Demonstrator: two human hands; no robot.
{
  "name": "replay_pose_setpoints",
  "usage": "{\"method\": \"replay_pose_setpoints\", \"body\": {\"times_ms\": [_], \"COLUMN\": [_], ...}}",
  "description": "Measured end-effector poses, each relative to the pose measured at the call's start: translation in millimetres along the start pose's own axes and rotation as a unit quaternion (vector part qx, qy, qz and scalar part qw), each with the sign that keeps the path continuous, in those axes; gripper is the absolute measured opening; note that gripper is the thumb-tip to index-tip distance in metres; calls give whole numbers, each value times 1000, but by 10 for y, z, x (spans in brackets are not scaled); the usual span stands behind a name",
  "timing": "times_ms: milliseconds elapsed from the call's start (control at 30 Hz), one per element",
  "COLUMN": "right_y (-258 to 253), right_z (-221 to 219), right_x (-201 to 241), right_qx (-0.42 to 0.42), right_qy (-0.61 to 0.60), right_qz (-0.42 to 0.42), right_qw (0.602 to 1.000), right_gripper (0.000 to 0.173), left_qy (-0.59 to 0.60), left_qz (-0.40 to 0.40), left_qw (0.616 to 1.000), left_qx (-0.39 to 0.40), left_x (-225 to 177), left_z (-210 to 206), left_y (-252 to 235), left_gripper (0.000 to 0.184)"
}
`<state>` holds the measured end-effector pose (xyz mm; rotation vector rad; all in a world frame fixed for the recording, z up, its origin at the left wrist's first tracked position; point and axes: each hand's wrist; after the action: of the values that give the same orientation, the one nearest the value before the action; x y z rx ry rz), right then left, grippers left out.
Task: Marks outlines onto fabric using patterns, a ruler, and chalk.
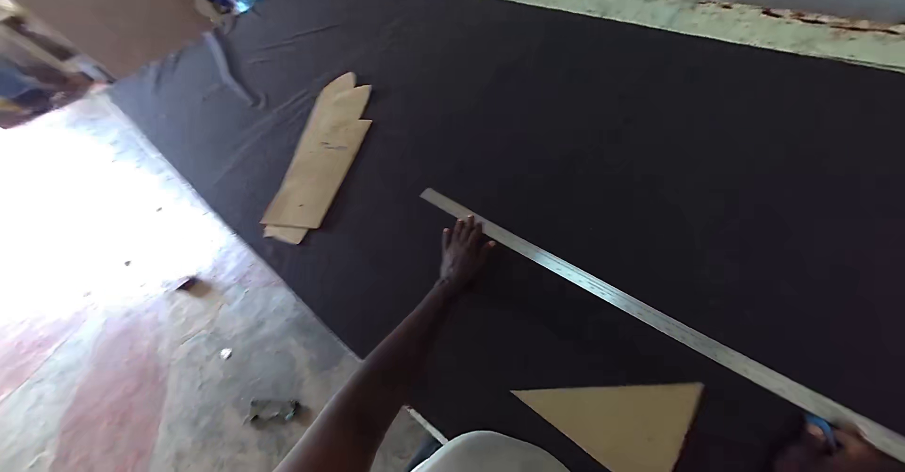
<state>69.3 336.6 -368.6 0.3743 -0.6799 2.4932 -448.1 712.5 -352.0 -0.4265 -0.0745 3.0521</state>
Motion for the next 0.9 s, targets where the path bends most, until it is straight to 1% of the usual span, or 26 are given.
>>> {"method": "replay_pose_setpoints", "body": {"times_ms": [33,100,133,167,233,300,367,467,600,700,767,800,833,900], "right_y": [-3,3,18,12,-33,-54,-78,-81,-83,-58,3,34,51,-16], "right_z": [86,150,157,154,110,50,43,30,25,157,348,429,450,337], "right_x": [173,392,409,419,347,231,220,209,208,246,384,483,557,547], "right_qx": [14,3,-2,-6,-6,-5,-11,-22,-35,-23,-7,-15,-37,-53], "right_qy": [-34,-33,-13,9,40,52,38,32,33,23,5,-3,-9,-35], "right_qz": [-11,-41,-58,-78,-101,-91,-91,-91,-79,-93,-108,-104,-88,-40], "right_qw": [999,999,998,997,994,994,995,995,996,995,994,994,995,997], "right_gripper": [48,49,49,48,47,43,37,35,34,38,44,45,44,47], "left_qy": [-15,-47,-52,-45,-20,9,18,-1,-15,-30,-37,-45,-52,-58], "left_qz": [-6,-33,-51,-63,-83,-91,-94,-92,-87,-96,-77,-60,-46,-28], "left_qw": [1000,998,997,997,996,993,990,987,983,980,980,981,980,981], "left_qx": [-3,-19,-25,-10,32,71,102,133,161,174,178,181,186,181], "left_x": [3,-32,-51,-53,60,193,231,221,156,9,-124,-188,-239,-233], "left_z": [59,220,284,315,228,160,224,308,395,527,680,785,881,908], "left_y": [6,4,-11,-20,-137,-297,-380,-482,-558,-514,-390,-303,-235,-231], "left_gripper": [69,62,60,61,69,70,64,54,48,48,51,53,56,59]}}
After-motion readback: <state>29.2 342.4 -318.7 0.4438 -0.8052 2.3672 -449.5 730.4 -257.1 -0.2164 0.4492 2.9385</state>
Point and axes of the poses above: each hand's wrist, its own y-axis away from the middle knuckle, its own z-axis out of the back of the hand, x = y × z, and after that the axes turned 9 degrees about z, right-handed
